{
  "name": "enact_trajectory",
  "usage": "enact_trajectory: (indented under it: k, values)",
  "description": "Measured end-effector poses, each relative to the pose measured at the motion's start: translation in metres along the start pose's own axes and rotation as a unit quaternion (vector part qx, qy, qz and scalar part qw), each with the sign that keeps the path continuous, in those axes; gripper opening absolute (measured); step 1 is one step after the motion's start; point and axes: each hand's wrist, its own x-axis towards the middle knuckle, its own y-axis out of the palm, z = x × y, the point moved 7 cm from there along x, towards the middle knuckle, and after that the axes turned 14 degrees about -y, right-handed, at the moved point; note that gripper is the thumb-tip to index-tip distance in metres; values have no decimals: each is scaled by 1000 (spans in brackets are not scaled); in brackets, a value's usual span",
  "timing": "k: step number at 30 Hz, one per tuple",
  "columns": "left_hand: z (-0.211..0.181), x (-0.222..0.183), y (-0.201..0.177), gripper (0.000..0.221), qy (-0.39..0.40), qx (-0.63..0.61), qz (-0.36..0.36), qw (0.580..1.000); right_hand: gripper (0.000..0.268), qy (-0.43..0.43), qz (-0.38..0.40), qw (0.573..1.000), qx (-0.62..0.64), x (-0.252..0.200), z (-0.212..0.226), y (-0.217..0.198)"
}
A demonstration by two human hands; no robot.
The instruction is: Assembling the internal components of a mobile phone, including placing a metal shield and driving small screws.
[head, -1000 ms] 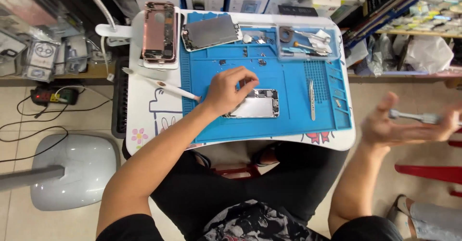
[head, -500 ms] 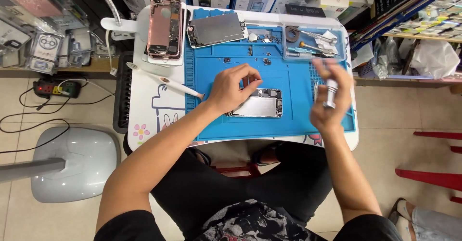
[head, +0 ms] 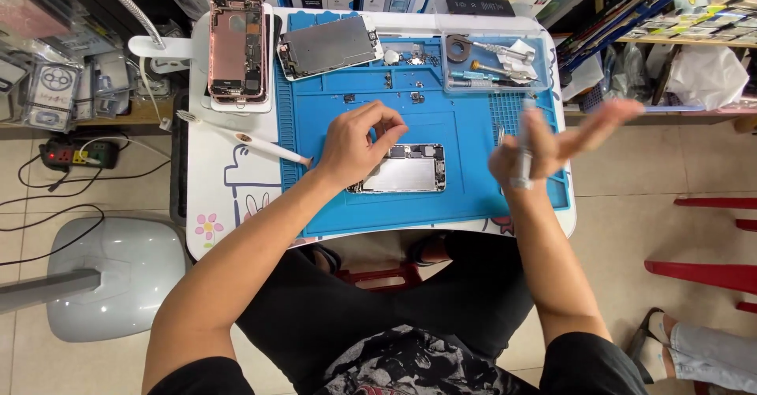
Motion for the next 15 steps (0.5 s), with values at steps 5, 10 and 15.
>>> enact_trajectory:
  k: [5, 10, 15]
  values:
    - [3, 3, -2, 11, -1, -6, -17, 1000, 46, 38, 3, 999, -23, 12, 5, -11]
    - [3, 1, -3, 10, -3, -5, -21, 1000, 62, 73, -19, 983, 166, 15, 17, 13]
    - [-3, 1, -3, 6, -4, -26, 13, 1000, 41, 187, 62, 910, 366, 25, 53, 57]
